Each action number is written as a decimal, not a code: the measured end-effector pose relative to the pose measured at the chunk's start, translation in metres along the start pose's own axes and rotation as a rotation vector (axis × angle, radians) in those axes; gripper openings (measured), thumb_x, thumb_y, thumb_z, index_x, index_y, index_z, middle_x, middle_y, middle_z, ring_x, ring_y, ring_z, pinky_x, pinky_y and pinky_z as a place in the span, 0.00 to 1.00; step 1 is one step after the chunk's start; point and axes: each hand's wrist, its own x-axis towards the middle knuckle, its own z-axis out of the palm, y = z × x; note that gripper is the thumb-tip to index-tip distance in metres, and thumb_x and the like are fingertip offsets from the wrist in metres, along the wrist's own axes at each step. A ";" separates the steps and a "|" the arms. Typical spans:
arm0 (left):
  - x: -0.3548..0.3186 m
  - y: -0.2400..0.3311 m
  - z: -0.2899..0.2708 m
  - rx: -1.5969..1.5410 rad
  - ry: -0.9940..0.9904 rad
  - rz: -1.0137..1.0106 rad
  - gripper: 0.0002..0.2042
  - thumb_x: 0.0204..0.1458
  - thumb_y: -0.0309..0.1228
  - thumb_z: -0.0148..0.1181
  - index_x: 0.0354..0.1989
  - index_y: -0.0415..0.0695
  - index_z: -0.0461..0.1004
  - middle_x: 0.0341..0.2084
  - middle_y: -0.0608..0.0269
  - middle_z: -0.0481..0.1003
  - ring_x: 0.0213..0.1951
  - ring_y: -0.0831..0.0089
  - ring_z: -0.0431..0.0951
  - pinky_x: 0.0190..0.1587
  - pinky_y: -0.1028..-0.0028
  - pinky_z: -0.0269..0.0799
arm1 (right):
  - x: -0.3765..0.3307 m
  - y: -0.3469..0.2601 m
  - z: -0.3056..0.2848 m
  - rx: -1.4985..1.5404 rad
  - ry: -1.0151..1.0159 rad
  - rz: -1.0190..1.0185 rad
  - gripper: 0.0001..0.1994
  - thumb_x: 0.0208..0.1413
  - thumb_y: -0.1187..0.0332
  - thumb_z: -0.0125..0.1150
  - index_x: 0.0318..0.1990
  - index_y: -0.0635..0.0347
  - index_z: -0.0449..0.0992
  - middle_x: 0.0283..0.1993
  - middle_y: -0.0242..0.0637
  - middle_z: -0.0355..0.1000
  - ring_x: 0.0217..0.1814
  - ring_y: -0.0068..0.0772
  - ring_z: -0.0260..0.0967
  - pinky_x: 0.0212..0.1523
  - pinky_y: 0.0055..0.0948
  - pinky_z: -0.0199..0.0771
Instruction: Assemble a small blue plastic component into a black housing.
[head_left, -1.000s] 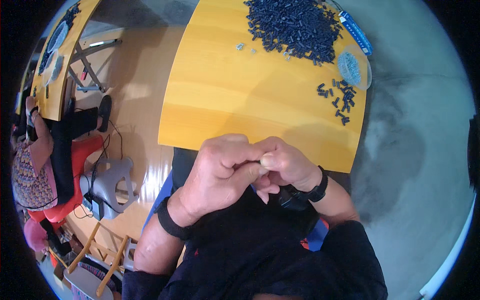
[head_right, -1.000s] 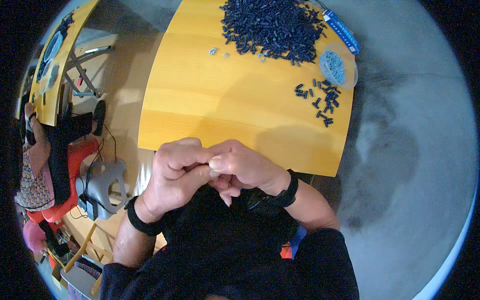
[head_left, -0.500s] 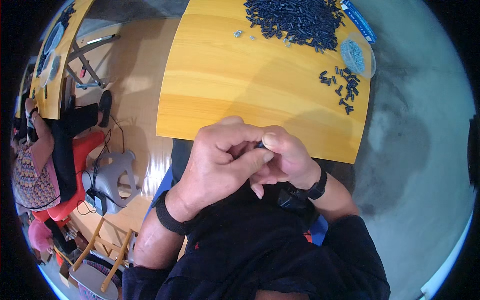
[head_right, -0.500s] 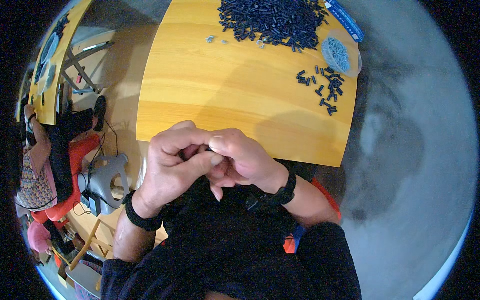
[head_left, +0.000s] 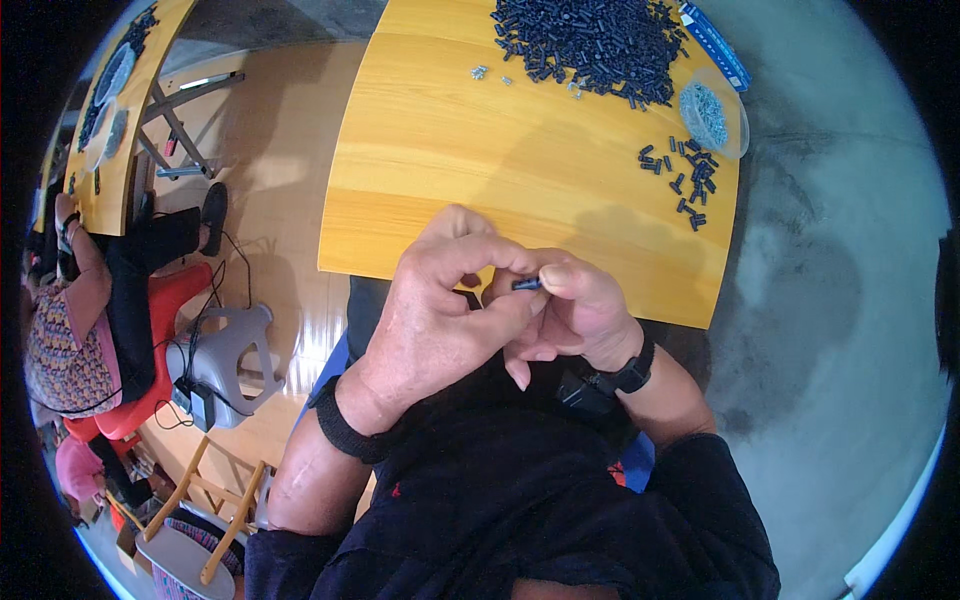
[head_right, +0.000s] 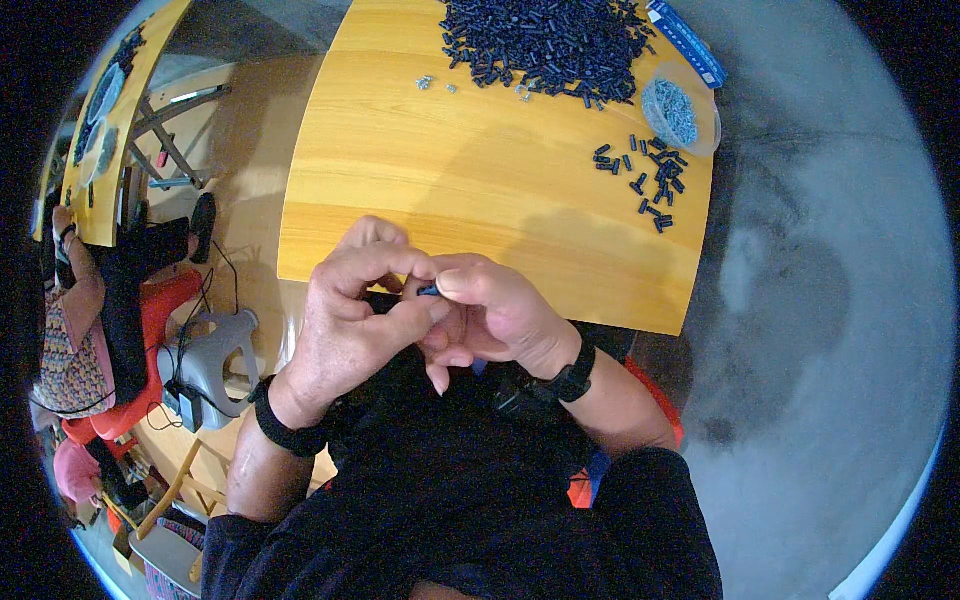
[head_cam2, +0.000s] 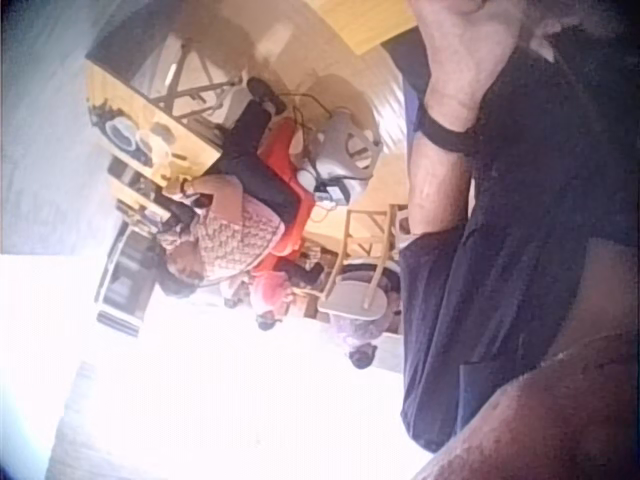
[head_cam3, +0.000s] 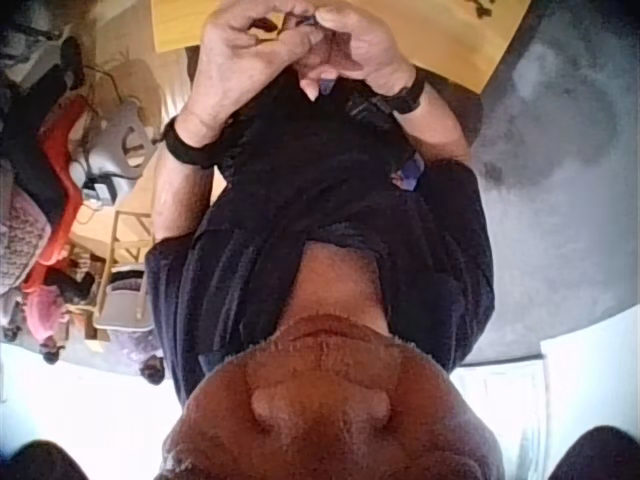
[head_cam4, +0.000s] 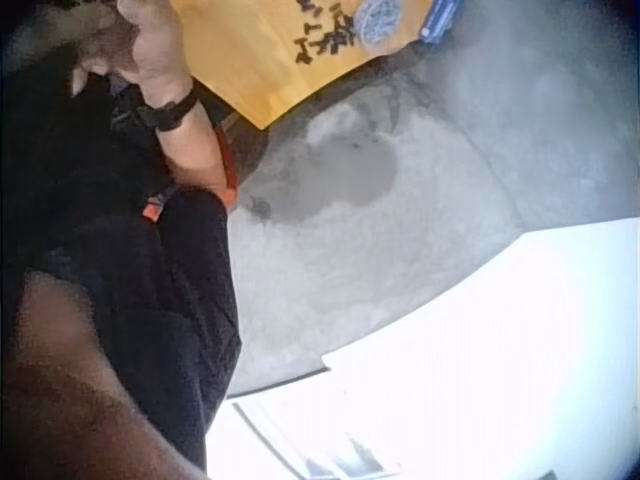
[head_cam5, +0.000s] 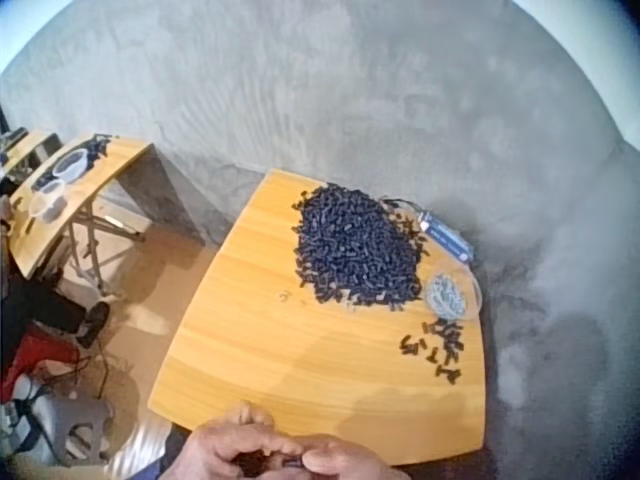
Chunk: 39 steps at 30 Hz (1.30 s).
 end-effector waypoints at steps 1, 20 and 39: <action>0.000 -0.002 0.002 -0.053 0.054 0.072 0.09 0.38 0.23 0.66 0.32 0.40 0.78 0.39 0.52 0.72 0.42 0.64 0.74 0.40 0.70 0.71 | 0.000 -0.001 -0.001 -0.001 0.001 -0.002 0.25 0.58 0.53 0.49 0.37 0.76 0.68 0.23 0.45 0.64 0.15 0.31 0.60 0.23 0.47 0.78; -0.002 -0.008 0.002 -0.029 0.066 0.186 0.10 0.41 0.17 0.61 0.34 0.40 0.77 0.47 0.49 0.72 0.51 0.62 0.73 0.52 0.67 0.68 | 0.006 -0.002 -0.007 -0.133 -0.091 -0.079 0.22 0.59 0.54 0.50 0.40 0.72 0.69 0.26 0.39 0.65 0.17 0.29 0.62 0.23 0.38 0.78; -0.002 -0.006 0.003 -0.042 0.067 0.230 0.09 0.42 0.17 0.60 0.34 0.38 0.78 0.43 0.50 0.74 0.36 0.70 0.79 0.35 0.76 0.75 | 0.006 0.000 -0.013 -0.146 -0.112 -0.091 0.25 0.59 0.54 0.54 0.45 0.74 0.69 0.28 0.42 0.68 0.18 0.31 0.66 0.24 0.39 0.79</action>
